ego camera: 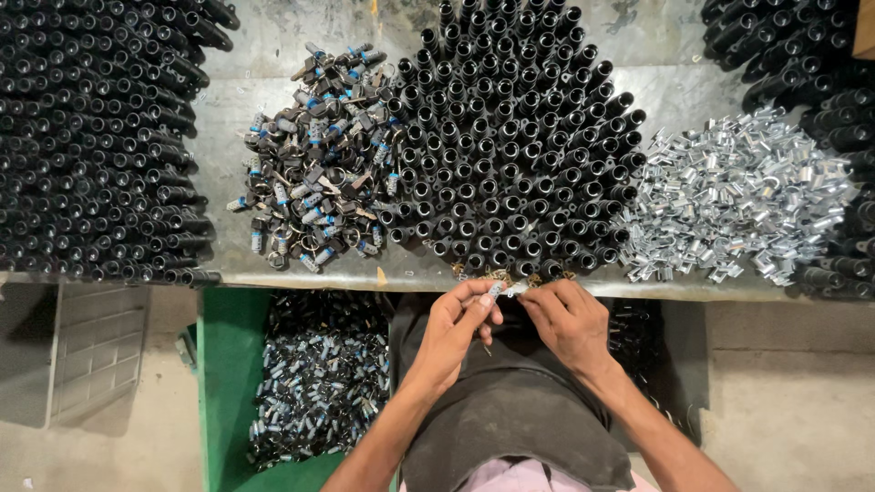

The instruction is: The person assembles lock cylinders by inserting small metal components into black cylindrical housings. They pick up a housing, insert a metal piece, and place the assembled unit into a green bin. The process is repeated continuously with multiple components and housings on the table.

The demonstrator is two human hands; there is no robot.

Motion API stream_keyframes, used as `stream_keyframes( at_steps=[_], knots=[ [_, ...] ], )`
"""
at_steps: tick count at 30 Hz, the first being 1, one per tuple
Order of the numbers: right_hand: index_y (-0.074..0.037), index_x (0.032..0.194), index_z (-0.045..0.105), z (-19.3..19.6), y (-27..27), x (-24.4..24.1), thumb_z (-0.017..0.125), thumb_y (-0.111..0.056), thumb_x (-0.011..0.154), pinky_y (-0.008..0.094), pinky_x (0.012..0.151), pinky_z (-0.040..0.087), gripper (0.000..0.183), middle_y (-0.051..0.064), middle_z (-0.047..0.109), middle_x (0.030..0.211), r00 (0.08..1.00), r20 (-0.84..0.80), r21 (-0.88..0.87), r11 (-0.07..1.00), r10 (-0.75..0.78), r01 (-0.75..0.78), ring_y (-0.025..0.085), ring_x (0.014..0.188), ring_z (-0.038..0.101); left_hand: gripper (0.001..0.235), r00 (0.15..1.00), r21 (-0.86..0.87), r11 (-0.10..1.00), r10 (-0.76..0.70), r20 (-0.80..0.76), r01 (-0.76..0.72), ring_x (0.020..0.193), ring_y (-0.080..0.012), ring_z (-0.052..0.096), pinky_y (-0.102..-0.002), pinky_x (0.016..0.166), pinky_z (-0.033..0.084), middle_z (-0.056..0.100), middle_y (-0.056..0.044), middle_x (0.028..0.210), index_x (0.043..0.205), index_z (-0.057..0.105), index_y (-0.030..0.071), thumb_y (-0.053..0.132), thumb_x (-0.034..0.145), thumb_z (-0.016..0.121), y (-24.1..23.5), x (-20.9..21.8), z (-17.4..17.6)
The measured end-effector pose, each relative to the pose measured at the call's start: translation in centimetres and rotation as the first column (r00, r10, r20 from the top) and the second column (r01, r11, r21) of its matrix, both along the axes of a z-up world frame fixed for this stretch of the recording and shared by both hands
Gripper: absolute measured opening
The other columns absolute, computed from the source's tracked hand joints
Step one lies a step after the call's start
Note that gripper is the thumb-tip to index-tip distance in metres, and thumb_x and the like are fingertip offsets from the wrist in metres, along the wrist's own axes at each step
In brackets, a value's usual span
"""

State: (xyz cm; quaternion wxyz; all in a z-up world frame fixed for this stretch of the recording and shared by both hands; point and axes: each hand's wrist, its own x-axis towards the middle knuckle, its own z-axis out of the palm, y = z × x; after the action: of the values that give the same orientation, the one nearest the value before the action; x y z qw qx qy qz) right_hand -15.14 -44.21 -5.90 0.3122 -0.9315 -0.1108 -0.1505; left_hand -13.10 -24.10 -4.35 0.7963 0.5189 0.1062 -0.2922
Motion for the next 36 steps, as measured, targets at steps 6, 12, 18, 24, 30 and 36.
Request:
stream_keyframes(
  at_steps=[6, 12, 18, 24, 30, 36],
  knots=[
    [-0.002, 0.1, 0.065, 1.1, 0.3, -1.1, 0.072, -0.002, 0.089, 0.026, 0.078, 0.057, 0.013, 0.008, 0.073, 0.097, 0.933, -0.358, 0.576, 0.794, 0.03, 0.196, 0.014, 0.087, 0.07, 0.032, 0.998, -0.036, 0.997, -0.063, 0.0, 0.063, 0.074, -0.0054, 0.055, -0.021, 0.066, 0.046, 0.064, -0.001, 0.086, 0.13, 0.067, 0.002, 0.018, 0.103, 0.059, -0.7, -0.7, 0.0],
    [-0.001, 0.101, 0.072, 3.7, 1.6, -0.7, 0.077, -0.006, 0.088, 0.026, 0.073, 0.059, 0.014, 0.007, 0.078, 0.091, 0.876, -0.47, 0.461, 0.817, -0.107, 0.347, 0.011, 0.08, 0.073, 0.032, 0.996, -0.056, 0.996, -0.072, 0.056, 0.075, 0.072, -0.0066, 0.055, -0.021, 0.065, 0.046, 0.066, -0.003, 0.087, 0.129, 0.068, -0.002, 0.017, 0.105, 0.061, -0.7, -1.1, -0.1],
    [-0.002, 0.103, 0.075, 5.6, 2.4, -0.7, 0.076, -0.004, 0.088, 0.028, 0.079, 0.058, 0.015, 0.011, 0.076, 0.101, 0.982, -0.13, 0.301, 0.939, -0.134, 0.168, 0.018, 0.092, 0.074, 0.032, 0.971, -0.299, 0.949, 0.027, -0.238, -0.1, 0.072, -0.0074, 0.056, -0.023, 0.065, 0.049, 0.068, -0.004, 0.092, 0.129, 0.066, 0.002, 0.02, 0.102, 0.063, -0.9, -1.6, 0.5],
    [-0.002, 0.101, 0.072, 5.9, 2.0, -1.1, 0.075, -0.002, 0.09, 0.028, 0.079, 0.06, 0.012, 0.009, 0.077, 0.1, 0.946, -0.296, 0.511, 0.816, -0.13, 0.271, 0.017, 0.088, 0.075, 0.022, 0.954, -0.399, 0.904, 0.032, -0.297, -0.155, 0.067, -0.0092, 0.057, -0.025, 0.064, 0.051, 0.067, -0.005, 0.089, 0.119, 0.059, 0.009, 0.019, 0.101, 0.065, -1.5, -2.0, 1.3],
    [-0.001, 0.098, 0.07, 5.3, 2.3, -1.6, 0.077, -0.002, 0.089, 0.027, 0.075, 0.057, 0.012, 0.009, 0.074, 0.096, 0.975, -0.155, 0.408, 0.889, -0.16, 0.21, 0.015, 0.084, 0.072, 0.02, 0.997, -0.222, 0.972, 0.069, -0.025, -0.073, 0.069, -0.0088, 0.06, -0.023, 0.062, 0.05, 0.072, -0.01, 0.093, 0.117, 0.059, 0.002, 0.015, 0.104, 0.066, -1.7, -2.1, 1.8],
    [-0.001, 0.111, 0.068, 4.2, 1.0, -2.1, 0.069, -0.01, 0.094, 0.033, 0.094, 0.053, 0.02, 0.011, 0.069, 0.124, 0.869, -0.472, 0.803, 0.481, 0.151, 0.352, 0.018, 0.107, 0.067, 0.018, 0.998, -0.142, 0.99, -0.01, 0.065, 0.019, 0.087, -0.0104, 0.07, -0.024, 0.067, 0.052, 0.074, -0.009, 0.103, 0.114, 0.06, 0.003, 0.011, 0.099, 0.065, -2.5, -1.7, 3.2]
  ],
)
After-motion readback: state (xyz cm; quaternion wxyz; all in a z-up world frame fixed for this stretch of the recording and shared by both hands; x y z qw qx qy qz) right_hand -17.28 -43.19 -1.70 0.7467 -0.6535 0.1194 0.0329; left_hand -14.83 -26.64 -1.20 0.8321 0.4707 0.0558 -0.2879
